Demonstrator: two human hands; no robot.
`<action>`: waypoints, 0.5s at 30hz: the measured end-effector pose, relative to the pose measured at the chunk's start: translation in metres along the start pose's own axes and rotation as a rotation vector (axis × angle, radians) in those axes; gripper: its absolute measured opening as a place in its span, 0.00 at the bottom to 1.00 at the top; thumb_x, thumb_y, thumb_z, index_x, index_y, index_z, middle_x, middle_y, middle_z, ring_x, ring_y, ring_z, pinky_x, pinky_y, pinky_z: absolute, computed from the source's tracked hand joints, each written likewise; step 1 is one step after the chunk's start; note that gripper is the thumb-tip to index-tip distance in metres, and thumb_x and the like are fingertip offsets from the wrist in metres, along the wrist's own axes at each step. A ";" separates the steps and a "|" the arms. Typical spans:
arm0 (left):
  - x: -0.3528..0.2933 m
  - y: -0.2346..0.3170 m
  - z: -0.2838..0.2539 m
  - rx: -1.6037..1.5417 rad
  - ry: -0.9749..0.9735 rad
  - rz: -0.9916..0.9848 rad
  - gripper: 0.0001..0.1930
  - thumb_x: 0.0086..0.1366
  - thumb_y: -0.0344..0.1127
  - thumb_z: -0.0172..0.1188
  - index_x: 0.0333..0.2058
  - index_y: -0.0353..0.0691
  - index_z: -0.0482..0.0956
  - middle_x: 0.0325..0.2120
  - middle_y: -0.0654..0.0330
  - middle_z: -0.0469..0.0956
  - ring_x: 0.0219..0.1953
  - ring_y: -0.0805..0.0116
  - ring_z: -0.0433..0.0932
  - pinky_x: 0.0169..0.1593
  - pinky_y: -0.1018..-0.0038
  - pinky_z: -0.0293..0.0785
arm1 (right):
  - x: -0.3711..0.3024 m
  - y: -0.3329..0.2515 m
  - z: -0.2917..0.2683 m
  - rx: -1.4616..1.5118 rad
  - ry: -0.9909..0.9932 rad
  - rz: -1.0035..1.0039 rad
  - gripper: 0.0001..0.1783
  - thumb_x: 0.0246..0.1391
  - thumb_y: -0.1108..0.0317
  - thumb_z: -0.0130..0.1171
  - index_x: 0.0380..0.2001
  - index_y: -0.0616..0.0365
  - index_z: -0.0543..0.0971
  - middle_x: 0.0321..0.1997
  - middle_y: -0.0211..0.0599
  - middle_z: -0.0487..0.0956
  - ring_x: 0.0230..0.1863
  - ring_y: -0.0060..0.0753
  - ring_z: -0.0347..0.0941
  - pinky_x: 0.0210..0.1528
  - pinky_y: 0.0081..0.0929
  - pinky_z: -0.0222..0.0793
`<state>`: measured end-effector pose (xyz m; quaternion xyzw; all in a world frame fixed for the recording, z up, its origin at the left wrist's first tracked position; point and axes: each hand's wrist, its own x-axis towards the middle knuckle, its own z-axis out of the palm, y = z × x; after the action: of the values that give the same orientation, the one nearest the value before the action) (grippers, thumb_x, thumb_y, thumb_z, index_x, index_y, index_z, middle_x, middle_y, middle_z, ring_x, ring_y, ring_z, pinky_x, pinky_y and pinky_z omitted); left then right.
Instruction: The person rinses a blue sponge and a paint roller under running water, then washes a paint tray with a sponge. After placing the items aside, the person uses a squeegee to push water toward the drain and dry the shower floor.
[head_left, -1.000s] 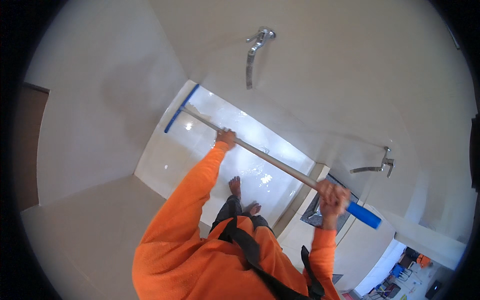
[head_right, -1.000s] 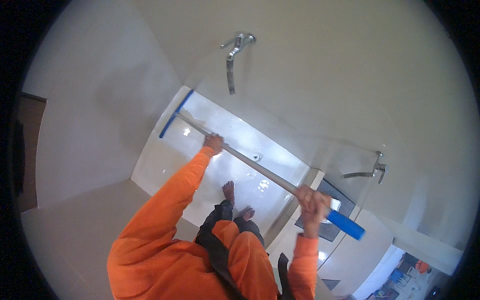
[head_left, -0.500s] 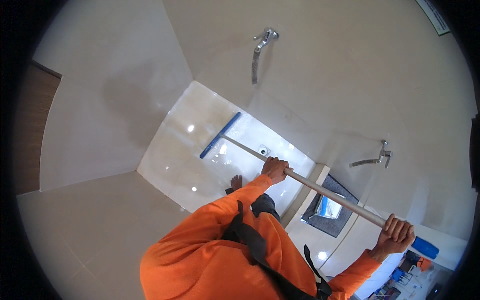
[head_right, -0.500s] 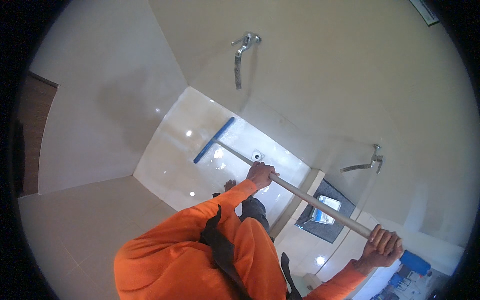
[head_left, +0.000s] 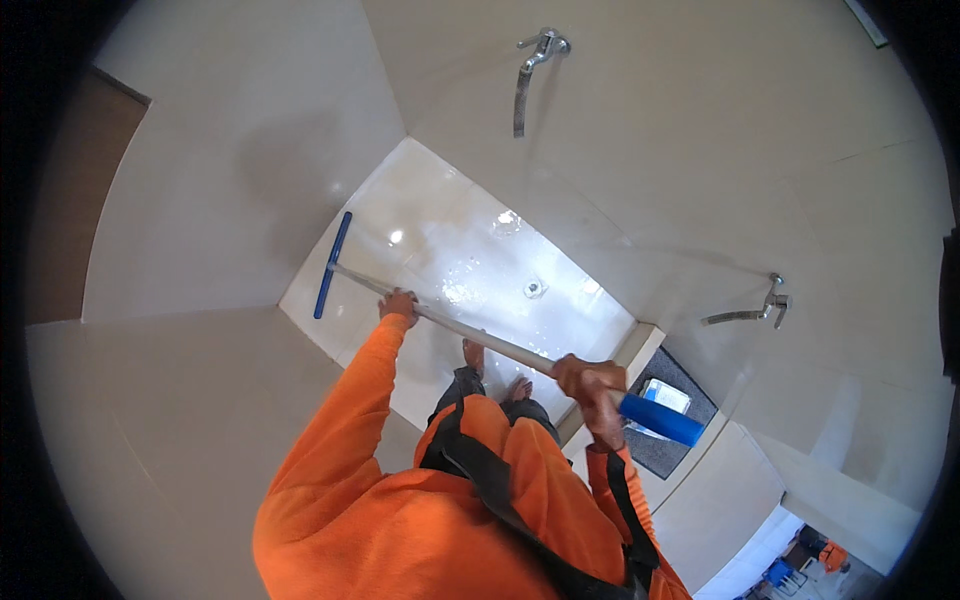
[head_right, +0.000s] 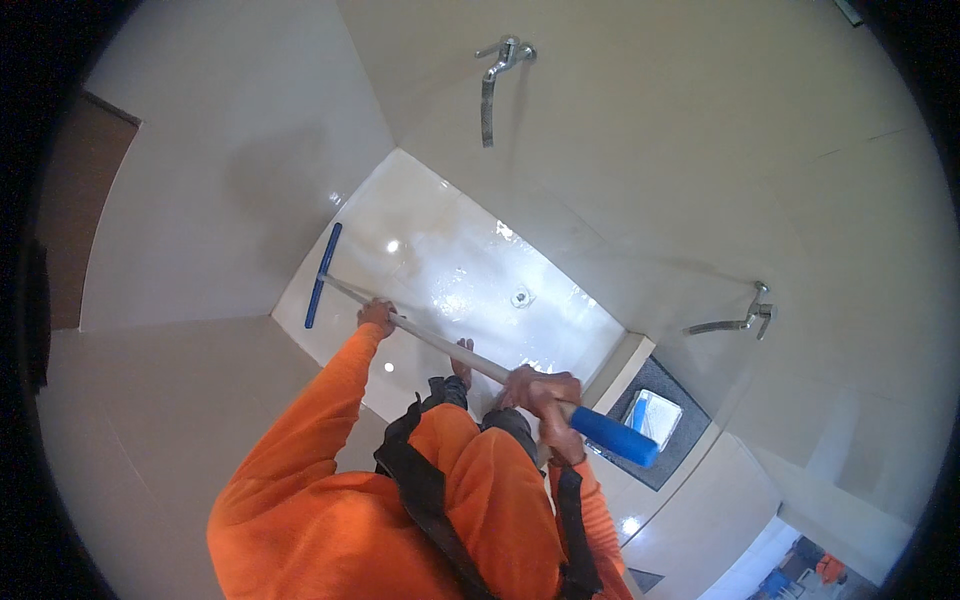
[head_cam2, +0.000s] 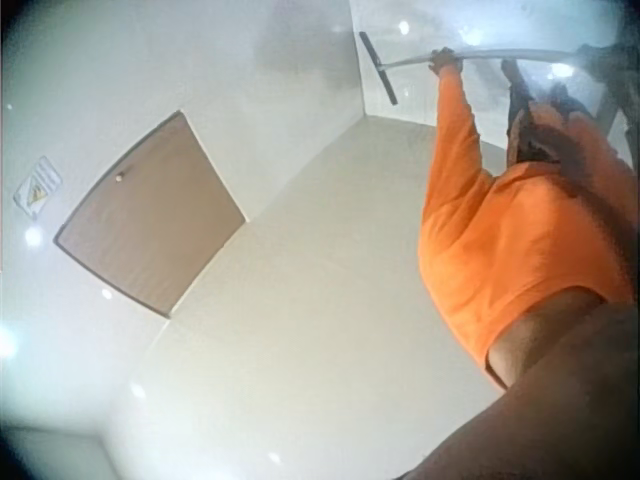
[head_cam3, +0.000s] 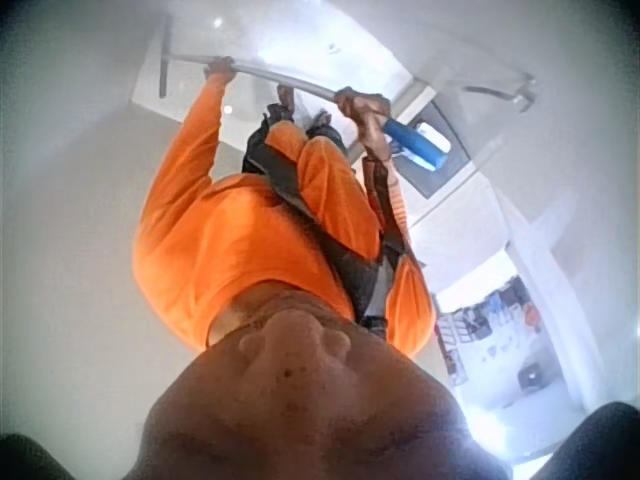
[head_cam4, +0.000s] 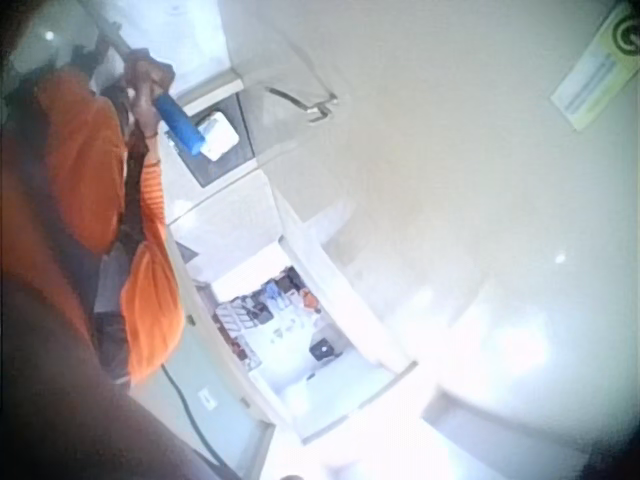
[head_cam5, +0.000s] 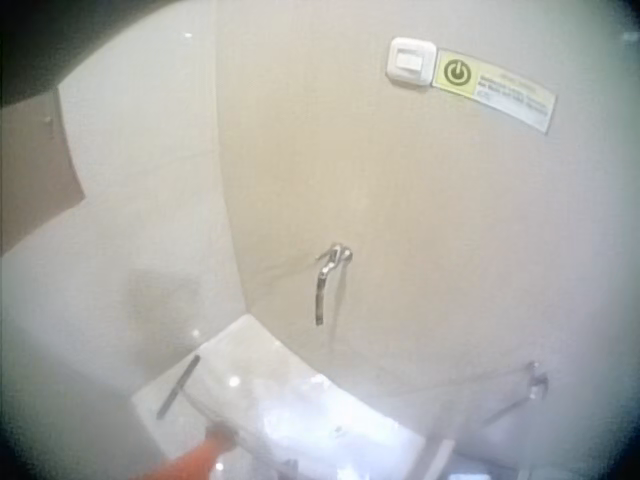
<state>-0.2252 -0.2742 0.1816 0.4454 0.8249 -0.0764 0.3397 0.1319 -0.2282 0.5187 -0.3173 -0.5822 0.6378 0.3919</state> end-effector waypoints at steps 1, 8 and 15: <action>-0.005 0.000 0.012 0.037 -0.011 0.037 0.20 0.57 0.51 0.64 0.46 0.52 0.80 0.53 0.59 0.73 0.63 0.52 0.64 0.65 0.46 0.58 | -0.005 -0.001 -0.007 -0.011 -0.015 0.022 0.25 0.60 0.60 0.49 0.10 0.56 0.59 0.13 0.34 0.61 0.17 0.34 0.56 0.29 0.38 0.62; -0.084 0.181 0.085 -0.079 0.174 0.402 0.24 0.62 0.62 0.55 0.33 0.47 0.85 0.35 0.52 0.81 0.45 0.49 0.79 0.52 0.52 0.73 | -0.067 -0.110 -0.134 0.065 0.087 -0.149 0.28 0.61 0.60 0.45 0.07 0.47 0.54 0.05 0.27 0.54 0.09 0.27 0.49 0.24 0.35 0.60; -0.160 0.305 0.098 -0.170 0.055 0.438 0.18 0.63 0.58 0.56 0.37 0.51 0.84 0.41 0.55 0.79 0.49 0.49 0.75 0.56 0.50 0.67 | -0.139 -0.167 -0.222 0.076 0.102 -0.210 0.23 0.65 0.60 0.43 0.13 0.47 0.60 0.08 0.22 0.51 0.12 0.22 0.48 0.27 0.34 0.59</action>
<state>0.1223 -0.2451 0.2612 0.5853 0.7210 0.0809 0.3620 0.4136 -0.2367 0.6498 -0.2717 -0.5668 0.5979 0.4975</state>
